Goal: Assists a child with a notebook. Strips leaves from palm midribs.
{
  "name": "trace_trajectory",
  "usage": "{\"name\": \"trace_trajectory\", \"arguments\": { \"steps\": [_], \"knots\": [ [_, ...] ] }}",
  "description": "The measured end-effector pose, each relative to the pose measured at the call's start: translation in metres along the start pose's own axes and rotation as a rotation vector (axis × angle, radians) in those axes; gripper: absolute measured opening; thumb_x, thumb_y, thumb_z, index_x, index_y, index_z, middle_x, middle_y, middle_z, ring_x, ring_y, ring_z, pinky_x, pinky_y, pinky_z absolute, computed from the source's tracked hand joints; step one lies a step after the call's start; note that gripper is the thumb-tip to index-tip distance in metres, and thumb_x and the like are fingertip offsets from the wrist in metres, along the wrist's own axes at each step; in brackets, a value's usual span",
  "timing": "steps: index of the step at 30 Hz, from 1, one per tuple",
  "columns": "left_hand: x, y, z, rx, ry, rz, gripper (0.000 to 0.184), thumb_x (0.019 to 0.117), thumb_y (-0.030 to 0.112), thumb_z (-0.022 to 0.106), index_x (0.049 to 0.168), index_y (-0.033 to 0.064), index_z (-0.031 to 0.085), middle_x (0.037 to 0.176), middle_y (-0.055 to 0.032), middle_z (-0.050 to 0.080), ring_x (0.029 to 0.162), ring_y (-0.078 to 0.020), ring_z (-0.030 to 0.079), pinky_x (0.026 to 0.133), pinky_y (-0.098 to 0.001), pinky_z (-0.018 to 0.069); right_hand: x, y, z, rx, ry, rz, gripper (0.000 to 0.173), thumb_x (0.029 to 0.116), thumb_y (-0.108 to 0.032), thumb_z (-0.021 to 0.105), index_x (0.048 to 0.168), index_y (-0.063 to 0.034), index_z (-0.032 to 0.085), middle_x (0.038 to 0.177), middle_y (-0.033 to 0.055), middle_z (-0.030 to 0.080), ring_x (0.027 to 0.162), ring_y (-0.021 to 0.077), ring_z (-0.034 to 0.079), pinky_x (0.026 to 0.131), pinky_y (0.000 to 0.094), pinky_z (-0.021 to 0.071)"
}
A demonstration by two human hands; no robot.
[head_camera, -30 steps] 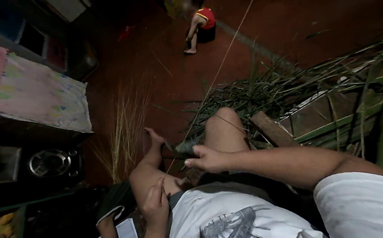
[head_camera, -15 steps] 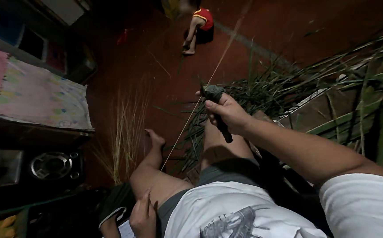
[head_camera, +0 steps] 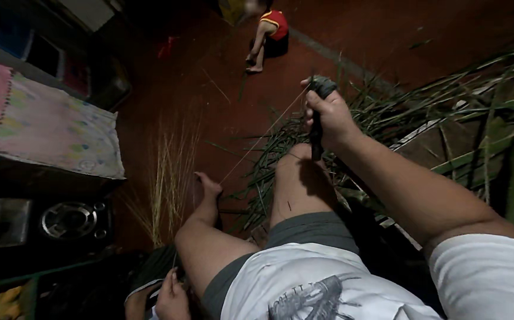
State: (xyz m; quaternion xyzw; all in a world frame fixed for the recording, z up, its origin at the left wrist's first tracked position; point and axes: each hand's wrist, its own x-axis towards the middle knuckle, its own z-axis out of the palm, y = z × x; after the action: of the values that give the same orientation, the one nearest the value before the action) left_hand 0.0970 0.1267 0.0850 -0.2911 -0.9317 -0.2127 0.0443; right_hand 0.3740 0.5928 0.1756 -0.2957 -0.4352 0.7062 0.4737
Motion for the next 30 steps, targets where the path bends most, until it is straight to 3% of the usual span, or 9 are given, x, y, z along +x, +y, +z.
{"name": "trace_trajectory", "arguments": {
  "steps": [5, 7, 9, 12, 14, 18, 21, 26, 30],
  "knots": [
    [0.012, -0.030, -0.005, -0.055, -0.012, -0.281, 0.035, 0.1095, 0.014, 0.042, 0.128, -0.0039, 0.066, 0.098, -0.0221, 0.069, 0.078, -0.0255, 0.066, 0.076, -0.0446, 0.0550, 0.044, 0.005, -0.046, 0.190, 0.499, 0.043, 0.020, 0.1107, -0.030, 0.045, 0.127, -0.0189, 0.051, 0.069, -0.0060, 0.045, 0.051, 0.0058, 0.047, 0.049, 0.0212, 0.0459],
    [0.018, -0.013, -0.008, -0.055, -0.039, -0.252, 0.034, 0.1093, 0.015, 0.044, 0.127, -0.0030, 0.066, 0.095, -0.0210, 0.070, 0.078, -0.0266, 0.066, 0.076, -0.0467, 0.0550, 0.038, 0.004, -0.038, 0.185, 0.483, 0.047, 0.023, 0.1111, -0.030, 0.044, 0.131, -0.0203, 0.049, 0.070, -0.0061, 0.044, 0.051, 0.0059, 0.047, 0.048, 0.0216, 0.0458],
    [0.024, 0.021, -0.007, -0.075, -0.072, -0.188, 0.032, 0.1085, 0.015, 0.047, 0.125, -0.0034, 0.068, 0.093, -0.0207, 0.071, 0.076, -0.0278, 0.067, 0.075, -0.0482, 0.0554, 0.013, 0.011, -0.009, 0.055, 0.231, 0.046, 0.029, 0.1111, -0.024, 0.042, 0.139, -0.0184, 0.044, 0.072, -0.0053, 0.046, 0.052, 0.0057, 0.049, 0.049, 0.0217, 0.0484],
    [0.032, 0.085, -0.004, -0.173, -0.168, -0.094, 0.031, 0.1075, 0.017, 0.052, 0.121, -0.0055, 0.068, 0.094, -0.0194, 0.072, 0.077, -0.0258, 0.070, 0.075, -0.0467, 0.0593, -0.045, 0.032, 0.037, -0.254, -0.316, 0.237, 0.026, 0.1047, -0.019, 0.054, 0.128, -0.0107, 0.045, 0.073, -0.0005, 0.057, 0.055, 0.0075, 0.056, 0.052, 0.0243, 0.0514],
    [0.032, 0.124, 0.002, -0.266, -0.197, 0.041, 0.028, 0.1054, 0.015, 0.056, 0.116, -0.0061, 0.070, 0.088, -0.0159, 0.072, 0.069, -0.0200, 0.069, 0.066, -0.0397, 0.0599, -0.080, 0.046, 0.055, -0.431, -0.745, 0.392, 0.041, 0.1047, -0.023, 0.058, 0.140, -0.0070, 0.044, 0.089, 0.0021, 0.059, 0.066, 0.0072, 0.055, 0.060, 0.0250, 0.0498],
    [0.029, 0.182, 0.014, -0.321, -0.209, 0.362, 0.019, 0.0963, 0.005, 0.058, 0.099, -0.0043, 0.074, 0.083, -0.0128, 0.073, 0.071, -0.0168, 0.070, 0.068, -0.0367, 0.0605, -0.113, 0.068, 0.068, -0.563, -1.079, 0.437, 0.026, 0.1037, -0.021, 0.061, 0.109, 0.0023, 0.053, 0.082, 0.0060, 0.055, 0.063, 0.0092, 0.054, 0.060, 0.0261, 0.0486],
    [0.026, 0.201, 0.026, -0.353, -0.216, 0.434, 0.019, 0.0962, 0.009, 0.058, 0.091, -0.0008, 0.073, 0.079, -0.0082, 0.071, 0.071, -0.0127, 0.069, 0.069, -0.0318, 0.0588, -0.112, 0.071, 0.064, -0.454, -0.985, 0.431, 0.022, 0.1056, -0.020, 0.057, 0.112, 0.0011, 0.056, 0.082, 0.0023, 0.057, 0.062, 0.0039, 0.053, 0.060, 0.0208, 0.0480],
    [0.025, 0.204, 0.027, -0.437, -0.250, 0.414, 0.025, 0.1035, 0.017, 0.057, 0.112, 0.0011, 0.075, 0.092, -0.0049, 0.075, 0.073, -0.0031, 0.070, 0.069, -0.0209, 0.0599, -0.089, 0.060, 0.058, -0.241, -0.805, 0.368, 0.021, 0.1063, -0.017, 0.053, 0.122, -0.0034, 0.056, 0.078, -0.0044, 0.057, 0.058, 0.0005, 0.051, 0.056, 0.0172, 0.0462],
    [0.026, 0.193, 0.012, -0.248, -0.229, 0.438, 0.024, 0.1026, 0.019, 0.058, 0.110, 0.0062, 0.077, 0.094, -0.0054, 0.077, 0.079, -0.0109, 0.073, 0.075, -0.0330, 0.0622, -0.064, 0.030, 0.050, -0.234, -0.528, 0.381, 0.025, 0.1066, -0.013, 0.052, 0.131, -0.0086, 0.053, 0.078, -0.0026, 0.056, 0.059, 0.0032, 0.053, 0.056, 0.0183, 0.0478]
  ]
}}
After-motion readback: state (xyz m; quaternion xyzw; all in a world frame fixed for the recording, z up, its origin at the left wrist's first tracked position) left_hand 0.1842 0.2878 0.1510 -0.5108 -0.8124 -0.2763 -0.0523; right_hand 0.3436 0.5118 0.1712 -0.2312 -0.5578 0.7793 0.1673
